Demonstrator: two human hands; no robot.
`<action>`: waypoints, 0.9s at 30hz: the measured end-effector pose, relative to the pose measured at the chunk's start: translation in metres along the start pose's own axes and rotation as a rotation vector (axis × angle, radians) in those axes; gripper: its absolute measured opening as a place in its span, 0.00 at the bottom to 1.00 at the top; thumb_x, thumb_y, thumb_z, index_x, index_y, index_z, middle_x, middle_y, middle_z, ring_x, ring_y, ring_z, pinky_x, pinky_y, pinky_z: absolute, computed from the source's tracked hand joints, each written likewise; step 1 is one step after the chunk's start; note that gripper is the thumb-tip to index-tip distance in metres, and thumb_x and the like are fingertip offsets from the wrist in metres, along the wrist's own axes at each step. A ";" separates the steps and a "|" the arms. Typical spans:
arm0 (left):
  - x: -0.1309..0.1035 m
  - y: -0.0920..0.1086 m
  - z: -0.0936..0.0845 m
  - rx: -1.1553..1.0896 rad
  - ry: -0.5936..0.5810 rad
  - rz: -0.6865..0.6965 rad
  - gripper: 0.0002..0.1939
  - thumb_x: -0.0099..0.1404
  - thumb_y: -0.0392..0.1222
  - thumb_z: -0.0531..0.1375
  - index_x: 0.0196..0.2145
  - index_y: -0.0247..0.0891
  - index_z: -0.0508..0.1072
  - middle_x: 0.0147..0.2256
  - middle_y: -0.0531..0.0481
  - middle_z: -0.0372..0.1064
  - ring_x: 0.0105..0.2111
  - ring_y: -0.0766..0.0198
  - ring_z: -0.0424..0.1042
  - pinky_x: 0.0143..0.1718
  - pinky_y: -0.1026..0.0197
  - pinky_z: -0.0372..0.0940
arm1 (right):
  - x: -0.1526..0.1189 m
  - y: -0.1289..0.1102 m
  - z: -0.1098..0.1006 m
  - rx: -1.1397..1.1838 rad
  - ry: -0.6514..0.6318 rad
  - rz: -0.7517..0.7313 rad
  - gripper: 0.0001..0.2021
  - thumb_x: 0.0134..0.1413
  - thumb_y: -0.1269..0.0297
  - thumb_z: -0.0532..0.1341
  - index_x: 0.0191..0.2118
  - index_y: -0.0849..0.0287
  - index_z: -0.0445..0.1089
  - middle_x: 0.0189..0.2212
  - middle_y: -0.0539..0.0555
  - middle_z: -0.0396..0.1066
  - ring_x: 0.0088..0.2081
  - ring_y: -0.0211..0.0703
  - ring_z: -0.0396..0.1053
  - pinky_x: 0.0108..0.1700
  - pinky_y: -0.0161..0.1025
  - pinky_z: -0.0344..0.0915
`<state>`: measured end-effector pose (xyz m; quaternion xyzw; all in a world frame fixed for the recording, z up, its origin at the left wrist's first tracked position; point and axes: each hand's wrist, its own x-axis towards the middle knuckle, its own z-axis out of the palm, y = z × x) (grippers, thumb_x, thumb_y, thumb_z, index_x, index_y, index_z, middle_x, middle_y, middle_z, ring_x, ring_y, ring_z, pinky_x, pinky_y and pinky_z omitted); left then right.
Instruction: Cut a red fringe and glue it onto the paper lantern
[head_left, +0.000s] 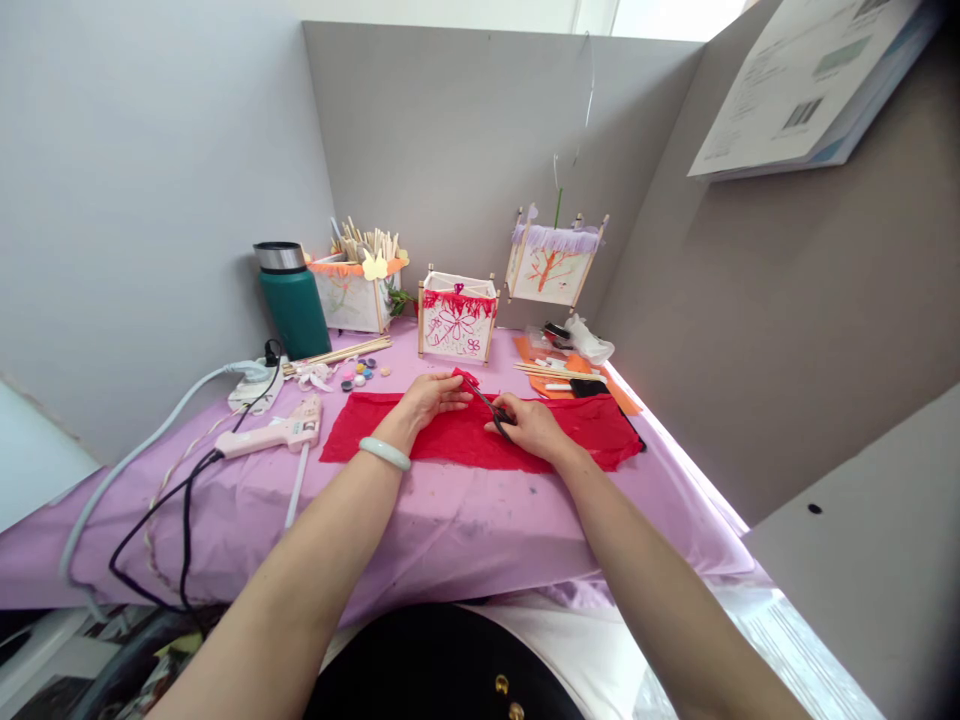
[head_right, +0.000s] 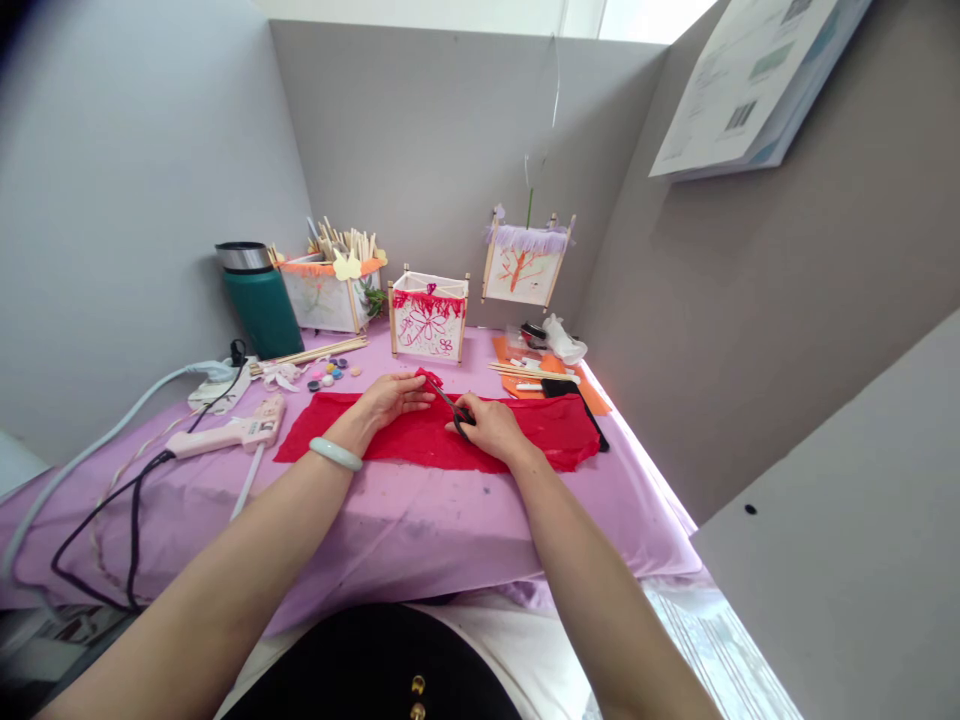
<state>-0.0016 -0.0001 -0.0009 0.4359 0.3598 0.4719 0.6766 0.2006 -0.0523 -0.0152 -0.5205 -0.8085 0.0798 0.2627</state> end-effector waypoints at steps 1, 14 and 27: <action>0.000 0.000 0.000 0.001 -0.002 0.000 0.02 0.58 0.31 0.59 0.31 0.30 0.71 0.26 0.45 0.73 0.26 0.61 0.75 0.31 0.60 0.70 | 0.000 0.000 0.000 0.000 -0.003 0.002 0.15 0.49 0.53 0.62 0.40 0.56 0.66 0.25 0.49 0.70 0.25 0.37 0.64 0.28 0.31 0.52; 0.000 0.000 -0.001 -0.004 0.006 -0.005 0.01 0.58 0.30 0.59 0.30 0.31 0.71 0.26 0.46 0.73 0.26 0.61 0.75 0.30 0.59 0.70 | 0.000 -0.001 0.000 0.000 -0.006 0.008 0.15 0.49 0.53 0.62 0.39 0.55 0.67 0.24 0.48 0.69 0.25 0.36 0.64 0.28 0.31 0.52; -0.002 0.001 0.001 0.004 0.011 -0.007 0.01 0.59 0.30 0.58 0.30 0.31 0.70 0.25 0.46 0.73 0.26 0.61 0.75 0.30 0.60 0.69 | 0.000 0.000 0.000 0.001 -0.002 0.004 0.15 0.49 0.53 0.62 0.40 0.55 0.67 0.25 0.48 0.70 0.25 0.36 0.64 0.27 0.31 0.52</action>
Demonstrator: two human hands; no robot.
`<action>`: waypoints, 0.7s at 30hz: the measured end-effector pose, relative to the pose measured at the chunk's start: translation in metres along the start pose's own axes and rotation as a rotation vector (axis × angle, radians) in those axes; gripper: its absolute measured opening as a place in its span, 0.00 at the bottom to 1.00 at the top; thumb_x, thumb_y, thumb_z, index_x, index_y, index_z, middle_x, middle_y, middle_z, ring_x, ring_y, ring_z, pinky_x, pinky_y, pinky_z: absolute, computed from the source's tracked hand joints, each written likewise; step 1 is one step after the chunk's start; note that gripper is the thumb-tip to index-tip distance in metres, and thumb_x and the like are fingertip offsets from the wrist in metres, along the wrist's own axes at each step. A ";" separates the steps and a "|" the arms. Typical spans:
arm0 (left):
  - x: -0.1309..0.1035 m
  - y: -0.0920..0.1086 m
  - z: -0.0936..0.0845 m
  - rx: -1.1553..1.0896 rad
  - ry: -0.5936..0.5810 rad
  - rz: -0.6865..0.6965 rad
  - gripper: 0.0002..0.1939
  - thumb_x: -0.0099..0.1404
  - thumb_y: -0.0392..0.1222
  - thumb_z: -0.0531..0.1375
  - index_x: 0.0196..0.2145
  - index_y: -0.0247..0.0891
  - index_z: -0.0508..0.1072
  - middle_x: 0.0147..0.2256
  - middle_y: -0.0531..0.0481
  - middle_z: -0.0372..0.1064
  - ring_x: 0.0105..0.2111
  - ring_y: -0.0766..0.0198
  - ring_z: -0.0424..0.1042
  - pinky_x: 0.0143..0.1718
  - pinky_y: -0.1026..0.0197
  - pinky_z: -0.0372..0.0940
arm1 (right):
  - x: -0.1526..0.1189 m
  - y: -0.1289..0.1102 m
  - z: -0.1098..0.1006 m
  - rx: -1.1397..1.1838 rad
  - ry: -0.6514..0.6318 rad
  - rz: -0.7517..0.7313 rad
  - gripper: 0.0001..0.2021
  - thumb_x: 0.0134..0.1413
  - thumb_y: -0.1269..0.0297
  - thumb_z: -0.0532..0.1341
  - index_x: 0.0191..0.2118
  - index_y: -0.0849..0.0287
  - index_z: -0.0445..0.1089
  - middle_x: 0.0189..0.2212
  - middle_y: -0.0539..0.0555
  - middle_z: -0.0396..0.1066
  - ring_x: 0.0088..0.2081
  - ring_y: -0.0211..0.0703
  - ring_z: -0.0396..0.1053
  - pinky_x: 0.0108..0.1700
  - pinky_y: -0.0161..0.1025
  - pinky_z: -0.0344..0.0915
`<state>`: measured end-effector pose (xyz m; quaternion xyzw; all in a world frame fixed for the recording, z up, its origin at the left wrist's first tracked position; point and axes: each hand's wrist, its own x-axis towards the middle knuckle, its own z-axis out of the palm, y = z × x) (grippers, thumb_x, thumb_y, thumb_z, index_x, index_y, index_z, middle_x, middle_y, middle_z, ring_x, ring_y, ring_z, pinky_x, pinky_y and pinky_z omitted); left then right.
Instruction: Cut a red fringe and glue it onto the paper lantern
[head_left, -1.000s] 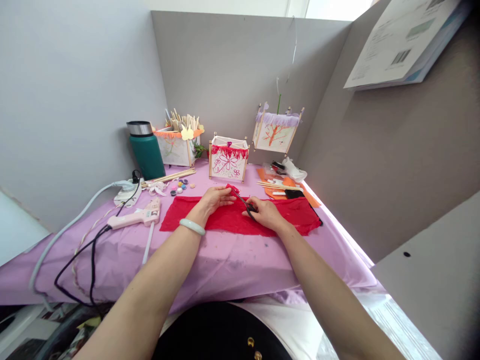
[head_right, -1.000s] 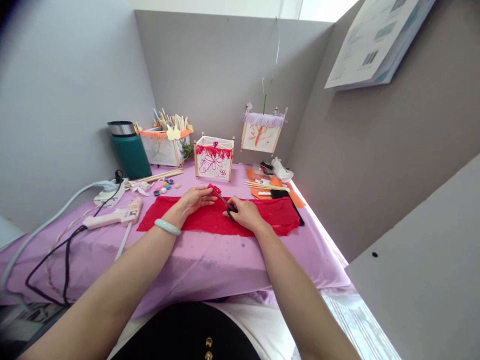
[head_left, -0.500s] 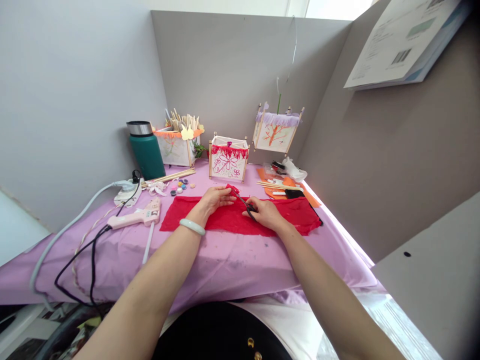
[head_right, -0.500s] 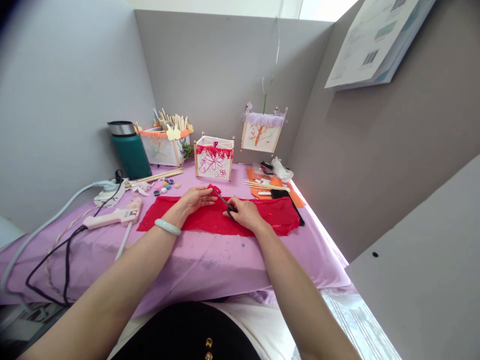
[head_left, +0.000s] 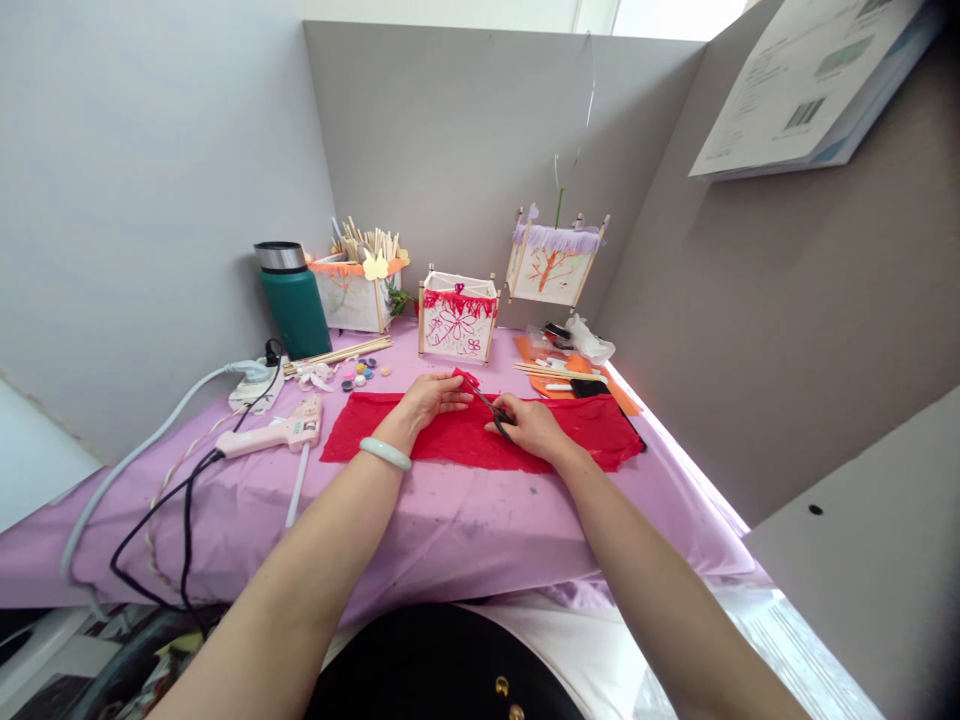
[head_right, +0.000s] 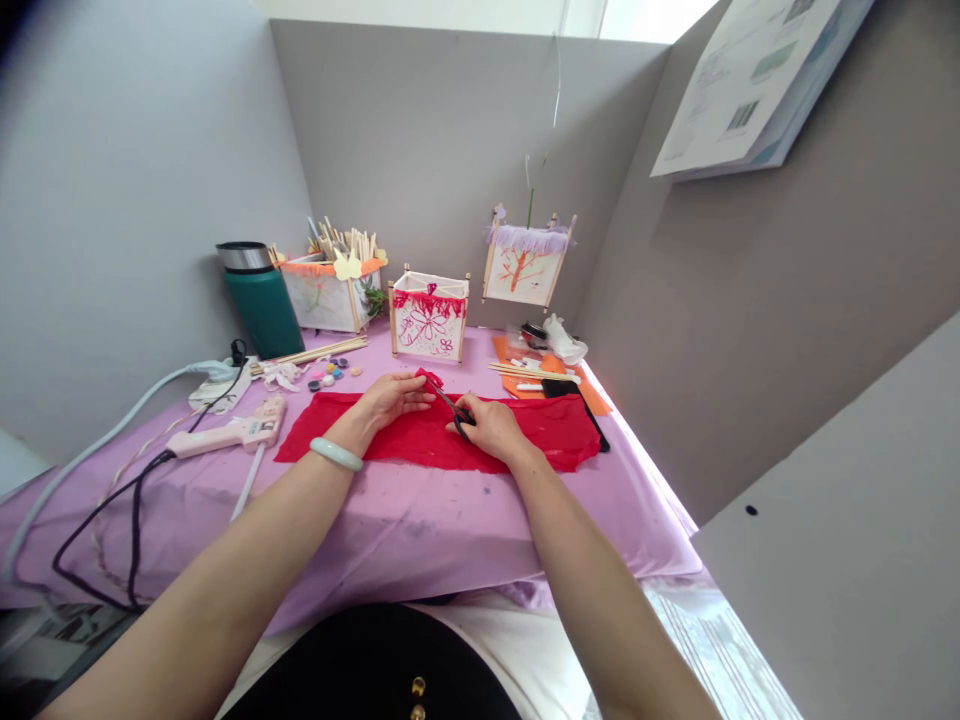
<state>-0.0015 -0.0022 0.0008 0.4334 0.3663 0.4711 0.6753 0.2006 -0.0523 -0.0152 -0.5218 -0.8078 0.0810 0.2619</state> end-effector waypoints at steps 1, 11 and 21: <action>0.000 0.000 0.000 0.002 -0.003 0.001 0.01 0.59 0.30 0.58 0.30 0.31 0.71 0.26 0.46 0.73 0.26 0.61 0.75 0.30 0.60 0.69 | 0.000 0.000 0.000 -0.002 0.002 0.001 0.15 0.49 0.53 0.62 0.40 0.55 0.67 0.25 0.48 0.70 0.25 0.36 0.64 0.27 0.31 0.52; 0.001 0.000 0.000 -0.012 -0.005 0.001 0.01 0.59 0.30 0.58 0.30 0.31 0.70 0.24 0.47 0.72 0.26 0.61 0.75 0.29 0.61 0.69 | 0.000 0.000 0.000 -0.001 -0.002 0.008 0.15 0.48 0.52 0.62 0.39 0.55 0.66 0.25 0.48 0.70 0.25 0.37 0.64 0.28 0.31 0.52; 0.001 0.000 0.000 -0.013 0.004 -0.002 0.01 0.58 0.30 0.60 0.30 0.31 0.69 0.25 0.47 0.72 0.25 0.60 0.75 0.30 0.60 0.69 | -0.001 -0.002 -0.002 0.009 -0.010 0.011 0.14 0.48 0.53 0.62 0.39 0.55 0.67 0.25 0.48 0.70 0.25 0.37 0.65 0.27 0.31 0.52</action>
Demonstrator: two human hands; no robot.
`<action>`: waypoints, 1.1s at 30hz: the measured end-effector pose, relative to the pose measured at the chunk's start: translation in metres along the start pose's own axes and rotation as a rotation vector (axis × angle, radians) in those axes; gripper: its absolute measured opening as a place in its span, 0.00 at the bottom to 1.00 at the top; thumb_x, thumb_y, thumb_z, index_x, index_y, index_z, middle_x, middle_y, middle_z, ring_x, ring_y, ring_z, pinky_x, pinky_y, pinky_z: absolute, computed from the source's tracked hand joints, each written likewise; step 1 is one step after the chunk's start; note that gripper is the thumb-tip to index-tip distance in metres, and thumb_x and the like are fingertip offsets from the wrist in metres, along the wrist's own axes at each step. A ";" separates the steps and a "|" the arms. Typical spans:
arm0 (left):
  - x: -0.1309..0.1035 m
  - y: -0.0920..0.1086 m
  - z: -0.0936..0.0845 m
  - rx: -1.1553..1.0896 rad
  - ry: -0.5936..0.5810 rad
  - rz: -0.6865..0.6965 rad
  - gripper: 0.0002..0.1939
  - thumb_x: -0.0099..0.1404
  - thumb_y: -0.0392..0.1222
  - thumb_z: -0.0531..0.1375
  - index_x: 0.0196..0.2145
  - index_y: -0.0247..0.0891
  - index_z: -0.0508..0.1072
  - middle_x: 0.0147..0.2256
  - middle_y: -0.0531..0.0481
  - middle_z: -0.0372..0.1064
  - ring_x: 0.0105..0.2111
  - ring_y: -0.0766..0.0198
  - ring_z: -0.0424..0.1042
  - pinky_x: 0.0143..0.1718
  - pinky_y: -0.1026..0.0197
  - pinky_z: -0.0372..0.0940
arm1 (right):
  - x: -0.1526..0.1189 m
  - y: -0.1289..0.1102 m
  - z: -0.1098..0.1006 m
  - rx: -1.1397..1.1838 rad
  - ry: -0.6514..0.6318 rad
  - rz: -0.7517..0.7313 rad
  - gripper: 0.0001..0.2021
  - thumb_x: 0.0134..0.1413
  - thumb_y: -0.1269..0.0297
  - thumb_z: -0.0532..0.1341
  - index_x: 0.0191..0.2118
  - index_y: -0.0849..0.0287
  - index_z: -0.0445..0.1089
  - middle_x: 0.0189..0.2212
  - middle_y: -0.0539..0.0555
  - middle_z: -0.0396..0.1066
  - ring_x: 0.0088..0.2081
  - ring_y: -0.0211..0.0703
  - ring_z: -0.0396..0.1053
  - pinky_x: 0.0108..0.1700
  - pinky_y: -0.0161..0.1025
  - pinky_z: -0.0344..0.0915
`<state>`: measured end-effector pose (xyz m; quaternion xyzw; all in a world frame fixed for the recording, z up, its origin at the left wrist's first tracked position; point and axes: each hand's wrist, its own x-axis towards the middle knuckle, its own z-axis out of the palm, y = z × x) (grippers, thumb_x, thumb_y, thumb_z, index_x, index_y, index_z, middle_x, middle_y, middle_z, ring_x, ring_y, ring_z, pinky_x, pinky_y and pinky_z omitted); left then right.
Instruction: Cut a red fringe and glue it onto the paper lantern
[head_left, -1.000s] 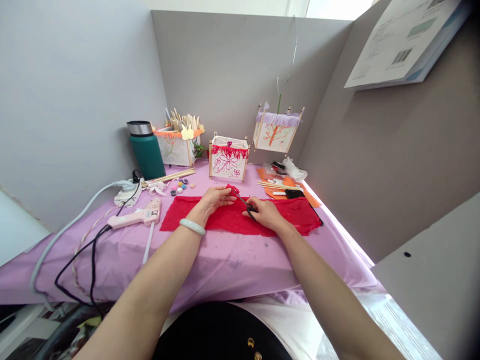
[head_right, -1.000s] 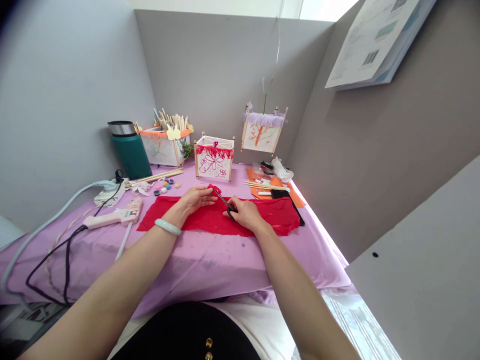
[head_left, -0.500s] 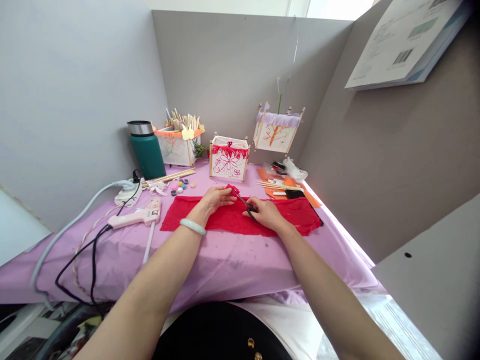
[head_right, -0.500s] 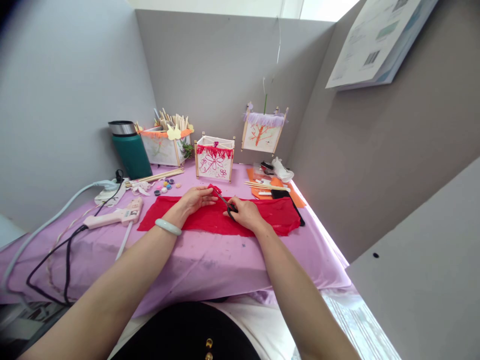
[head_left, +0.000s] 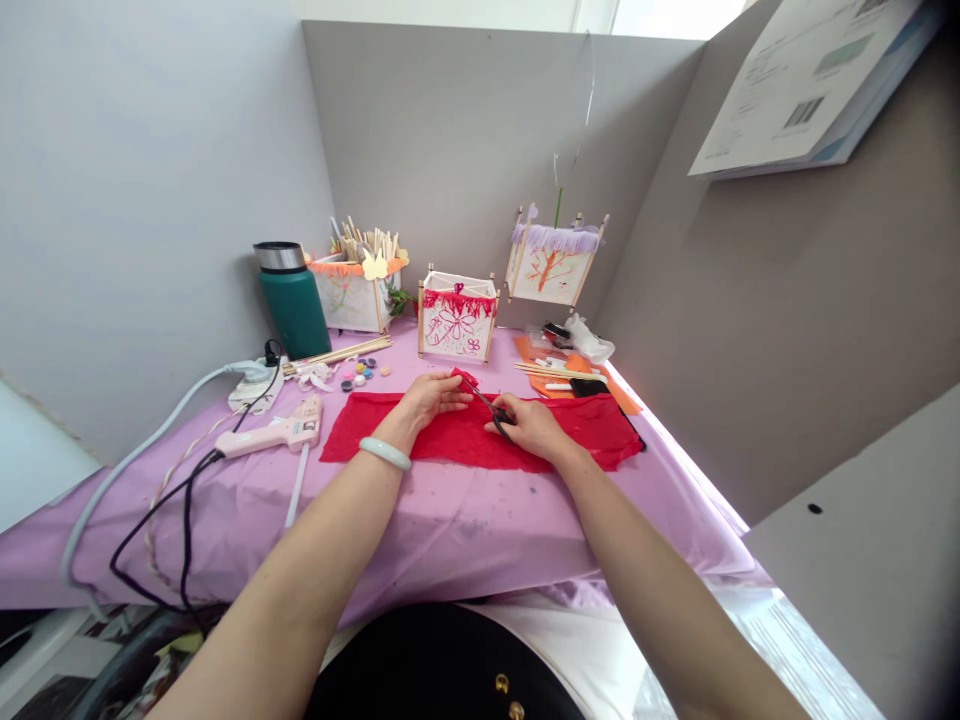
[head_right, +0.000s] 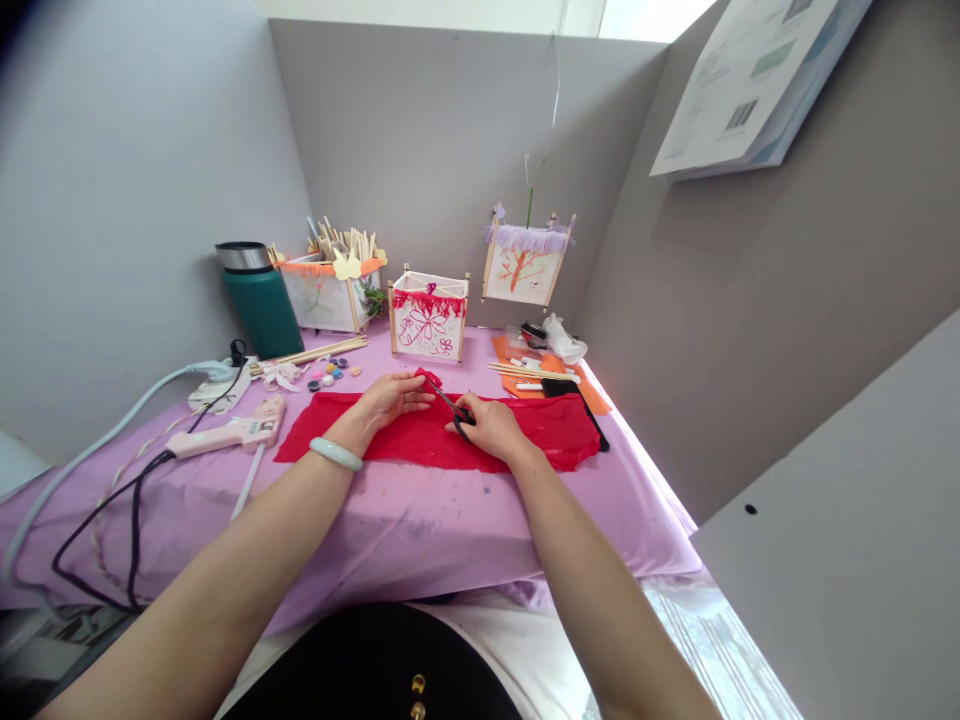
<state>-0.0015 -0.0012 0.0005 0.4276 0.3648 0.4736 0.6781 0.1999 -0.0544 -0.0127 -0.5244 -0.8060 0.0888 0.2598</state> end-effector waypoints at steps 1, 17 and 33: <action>0.000 0.000 0.000 -0.002 0.002 0.002 0.01 0.58 0.31 0.60 0.30 0.32 0.69 0.25 0.47 0.72 0.25 0.60 0.75 0.30 0.60 0.69 | 0.000 0.000 0.000 -0.001 -0.002 0.003 0.14 0.48 0.53 0.63 0.39 0.55 0.67 0.25 0.48 0.70 0.25 0.37 0.65 0.27 0.31 0.52; -0.001 0.000 0.001 0.050 -0.001 0.001 0.01 0.60 0.31 0.58 0.30 0.32 0.68 0.23 0.47 0.72 0.26 0.61 0.75 0.29 0.61 0.69 | 0.000 -0.001 -0.001 -0.016 -0.011 0.017 0.14 0.49 0.53 0.62 0.39 0.55 0.67 0.25 0.48 0.70 0.26 0.37 0.65 0.28 0.31 0.52; 0.000 -0.002 -0.001 0.084 -0.020 0.007 0.02 0.60 0.34 0.59 0.31 0.32 0.70 0.24 0.45 0.73 0.25 0.60 0.75 0.27 0.63 0.69 | 0.000 -0.002 -0.001 -0.030 -0.016 0.022 0.15 0.49 0.52 0.62 0.39 0.55 0.67 0.25 0.48 0.70 0.26 0.37 0.65 0.27 0.31 0.51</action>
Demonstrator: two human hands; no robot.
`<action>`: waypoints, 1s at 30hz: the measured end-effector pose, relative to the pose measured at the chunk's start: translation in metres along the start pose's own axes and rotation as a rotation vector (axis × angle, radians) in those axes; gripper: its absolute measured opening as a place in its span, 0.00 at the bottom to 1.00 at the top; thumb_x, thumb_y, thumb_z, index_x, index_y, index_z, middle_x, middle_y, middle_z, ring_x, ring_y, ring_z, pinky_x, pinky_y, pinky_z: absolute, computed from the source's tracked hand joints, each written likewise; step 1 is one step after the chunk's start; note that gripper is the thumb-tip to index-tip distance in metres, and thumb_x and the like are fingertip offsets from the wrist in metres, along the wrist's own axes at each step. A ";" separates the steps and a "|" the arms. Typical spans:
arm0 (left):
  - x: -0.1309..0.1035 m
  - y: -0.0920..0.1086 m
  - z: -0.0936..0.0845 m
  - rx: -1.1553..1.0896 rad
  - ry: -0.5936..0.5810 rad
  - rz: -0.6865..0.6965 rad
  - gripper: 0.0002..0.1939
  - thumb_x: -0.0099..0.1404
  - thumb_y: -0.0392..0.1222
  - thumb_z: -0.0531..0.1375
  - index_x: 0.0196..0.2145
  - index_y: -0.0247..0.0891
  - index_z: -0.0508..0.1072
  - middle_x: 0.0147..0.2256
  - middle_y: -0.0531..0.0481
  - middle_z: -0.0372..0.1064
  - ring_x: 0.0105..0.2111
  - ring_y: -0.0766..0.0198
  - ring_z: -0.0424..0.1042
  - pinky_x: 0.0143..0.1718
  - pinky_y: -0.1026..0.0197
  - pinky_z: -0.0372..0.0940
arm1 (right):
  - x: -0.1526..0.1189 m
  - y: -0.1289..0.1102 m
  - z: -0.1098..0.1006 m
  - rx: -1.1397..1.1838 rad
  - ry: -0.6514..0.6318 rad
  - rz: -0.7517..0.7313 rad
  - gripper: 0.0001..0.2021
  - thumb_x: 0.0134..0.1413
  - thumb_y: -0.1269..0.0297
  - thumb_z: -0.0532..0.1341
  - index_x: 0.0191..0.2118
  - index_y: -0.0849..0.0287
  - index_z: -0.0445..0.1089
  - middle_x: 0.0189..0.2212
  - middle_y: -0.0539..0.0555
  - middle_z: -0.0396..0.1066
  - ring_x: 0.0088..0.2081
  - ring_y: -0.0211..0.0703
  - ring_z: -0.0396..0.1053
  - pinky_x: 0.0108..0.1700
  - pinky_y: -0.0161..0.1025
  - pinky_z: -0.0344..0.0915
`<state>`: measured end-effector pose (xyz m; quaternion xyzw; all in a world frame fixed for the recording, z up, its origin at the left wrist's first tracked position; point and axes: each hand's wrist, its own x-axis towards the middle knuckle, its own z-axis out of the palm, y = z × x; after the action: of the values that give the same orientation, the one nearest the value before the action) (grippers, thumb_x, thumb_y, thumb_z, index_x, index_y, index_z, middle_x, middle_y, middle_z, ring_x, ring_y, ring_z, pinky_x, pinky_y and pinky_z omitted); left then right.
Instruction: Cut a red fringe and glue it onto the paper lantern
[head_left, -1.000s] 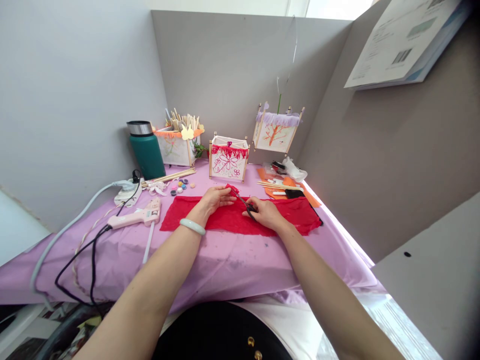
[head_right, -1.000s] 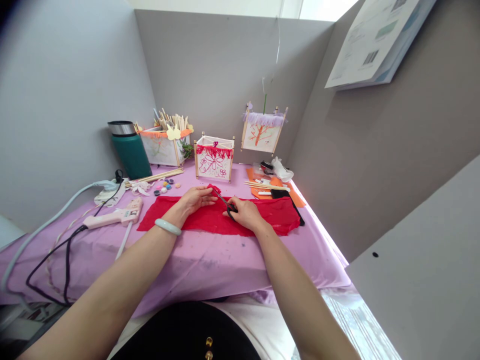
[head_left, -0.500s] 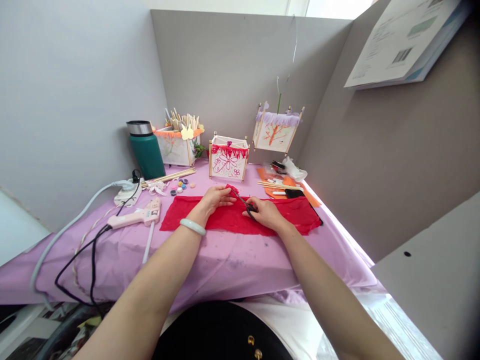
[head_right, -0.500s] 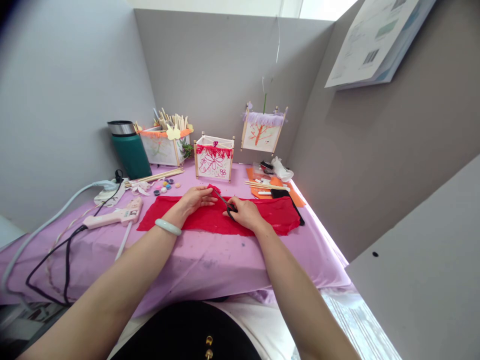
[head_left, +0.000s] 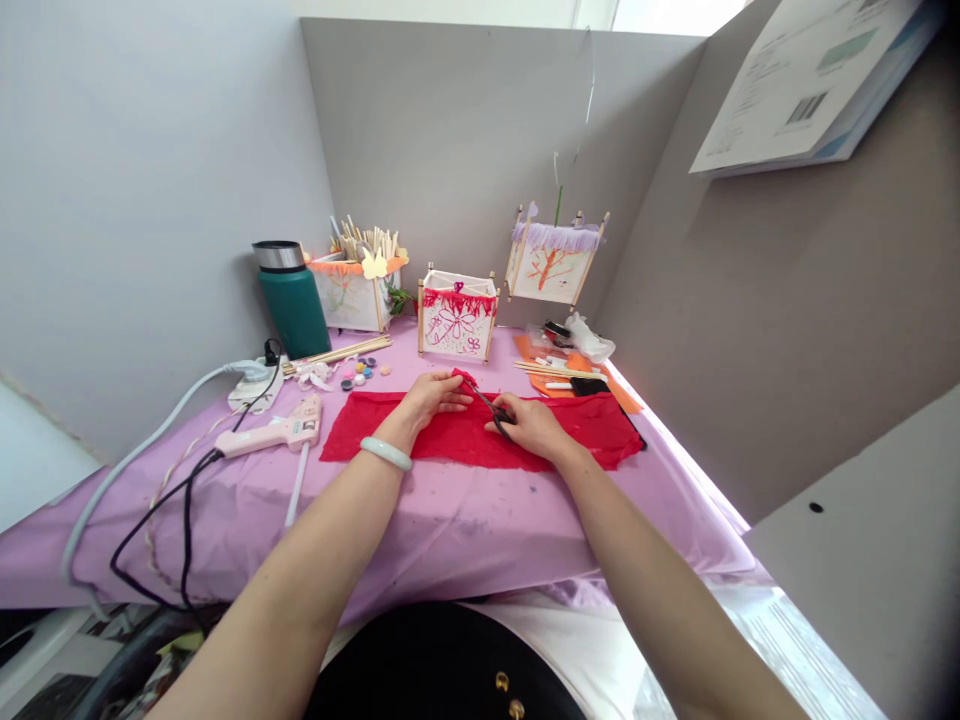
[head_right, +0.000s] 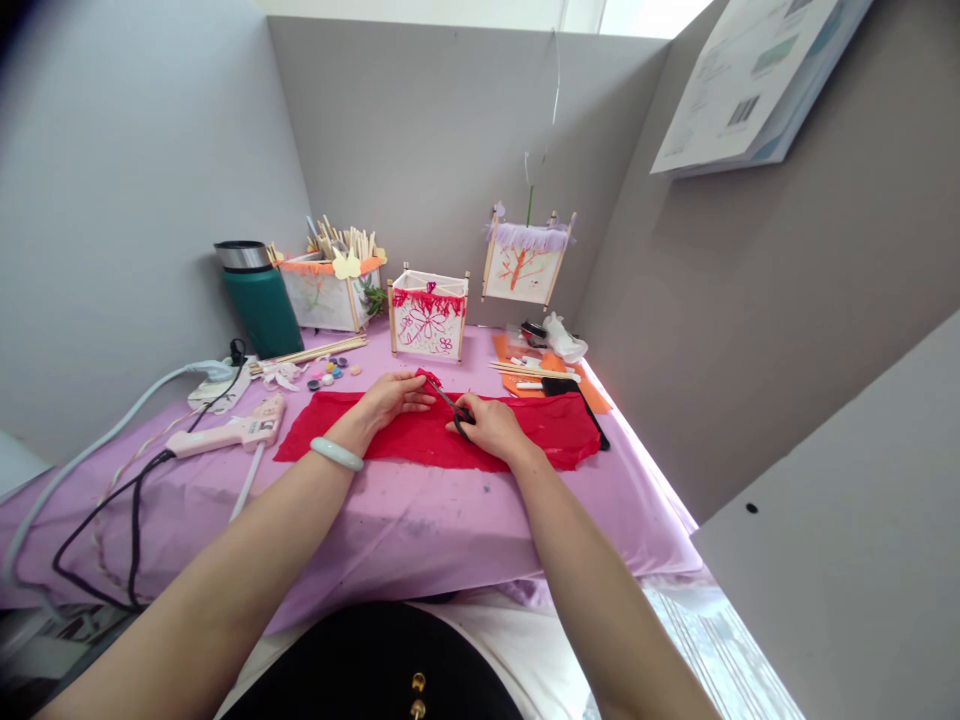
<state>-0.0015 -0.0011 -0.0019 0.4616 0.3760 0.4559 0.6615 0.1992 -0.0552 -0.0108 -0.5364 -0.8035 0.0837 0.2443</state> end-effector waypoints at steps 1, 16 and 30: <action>0.000 0.000 0.000 0.000 -0.001 0.000 0.02 0.60 0.34 0.59 0.31 0.32 0.70 0.24 0.44 0.73 0.25 0.60 0.75 0.27 0.63 0.69 | 0.000 0.000 0.000 0.000 -0.001 -0.001 0.15 0.49 0.52 0.62 0.39 0.55 0.67 0.25 0.48 0.70 0.26 0.37 0.65 0.27 0.31 0.51; 0.000 0.002 0.000 -0.021 0.018 0.006 0.02 0.60 0.34 0.59 0.31 0.32 0.70 0.24 0.45 0.73 0.26 0.60 0.75 0.28 0.63 0.69 | 0.000 0.000 0.000 0.004 -0.003 -0.005 0.14 0.49 0.53 0.63 0.39 0.55 0.67 0.26 0.49 0.70 0.26 0.37 0.65 0.27 0.31 0.52; 0.000 0.002 0.000 -0.017 0.007 0.010 0.03 0.60 0.33 0.58 0.32 0.31 0.71 0.24 0.44 0.73 0.26 0.61 0.75 0.29 0.63 0.69 | 0.000 0.001 0.001 0.002 -0.002 -0.006 0.14 0.49 0.53 0.62 0.39 0.55 0.67 0.26 0.48 0.70 0.26 0.37 0.65 0.28 0.32 0.52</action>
<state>-0.0023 -0.0008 -0.0006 0.4562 0.3721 0.4640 0.6620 0.1996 -0.0550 -0.0117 -0.5337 -0.8053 0.0842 0.2441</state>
